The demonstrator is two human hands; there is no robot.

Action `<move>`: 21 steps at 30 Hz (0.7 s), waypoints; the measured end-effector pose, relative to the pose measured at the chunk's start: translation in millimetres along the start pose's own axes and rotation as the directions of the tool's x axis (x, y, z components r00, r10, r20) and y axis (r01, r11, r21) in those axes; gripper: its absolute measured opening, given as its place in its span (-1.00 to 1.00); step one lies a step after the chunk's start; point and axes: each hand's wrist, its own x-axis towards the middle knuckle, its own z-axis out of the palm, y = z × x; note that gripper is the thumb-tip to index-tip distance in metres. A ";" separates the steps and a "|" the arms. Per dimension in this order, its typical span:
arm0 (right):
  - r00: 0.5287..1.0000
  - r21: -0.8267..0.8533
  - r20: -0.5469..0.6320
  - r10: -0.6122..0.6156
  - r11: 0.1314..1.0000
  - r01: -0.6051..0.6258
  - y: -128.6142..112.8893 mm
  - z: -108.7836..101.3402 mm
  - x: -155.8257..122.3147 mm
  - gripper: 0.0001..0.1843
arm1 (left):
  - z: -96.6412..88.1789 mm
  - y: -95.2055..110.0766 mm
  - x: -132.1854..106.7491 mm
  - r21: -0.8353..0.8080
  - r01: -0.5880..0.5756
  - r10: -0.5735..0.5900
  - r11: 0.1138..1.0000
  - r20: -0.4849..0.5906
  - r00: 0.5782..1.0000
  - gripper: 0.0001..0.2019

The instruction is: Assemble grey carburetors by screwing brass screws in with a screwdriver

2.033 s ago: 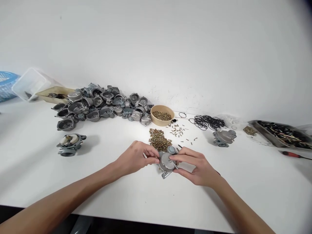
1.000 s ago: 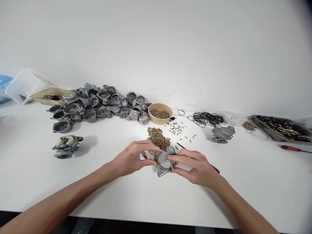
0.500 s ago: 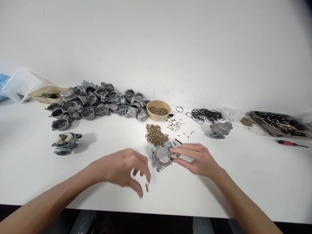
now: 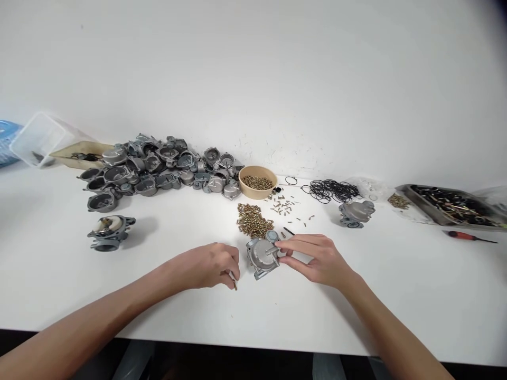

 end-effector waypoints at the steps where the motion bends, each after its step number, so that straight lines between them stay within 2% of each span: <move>1: 1.000 -0.002 -0.001 0.001 1.000 -0.001 -0.3 0.0 -0.2 -0.66 | -1.1 -0.5 -0.2 -0.005 0.007 -0.007 1.000 -0.006 1.000 -0.97; 6: 1.000 0.000 0.011 0.002 1.000 -0.002 -1.2 -0.3 0.5 -0.64 | -5.6 -1.5 1.4 -0.057 -0.007 0.006 0.998 -0.026 1.000 -0.90; 9: 1.000 -0.007 0.018 0.004 1.000 -0.004 -1.4 -1.0 1.0 -0.63 | -16.1 -5.8 1.6 -0.160 0.046 -0.066 0.986 -0.118 0.991 -0.88; 11: 1.000 -0.025 0.021 0.003 1.000 -0.003 -1.5 -1.5 0.6 -0.63 | -23.5 -9.3 1.7 -0.222 0.091 -0.142 0.971 -0.228 0.963 -0.89; 15: 1.000 -0.042 0.028 0.003 0.999 -0.002 -1.9 -1.6 -0.3 -0.63 | -27.4 -9.1 4.5 -0.313 0.132 -0.262 0.941 -0.422 0.868 -0.88; 17: 1.000 -0.041 0.026 0.001 0.999 0.000 -2.2 -1.4 -0.3 -0.64 | -23.6 -5.2 7.0 -0.321 0.109 -0.260 0.941 -0.474 0.841 -0.88; 21: 1.000 -0.055 0.029 0.006 0.998 -0.004 -2.3 -1.1 0.8 -0.67 | -13.3 1.6 11.0 -0.292 0.035 -0.190 0.956 -0.525 0.829 -0.86</move>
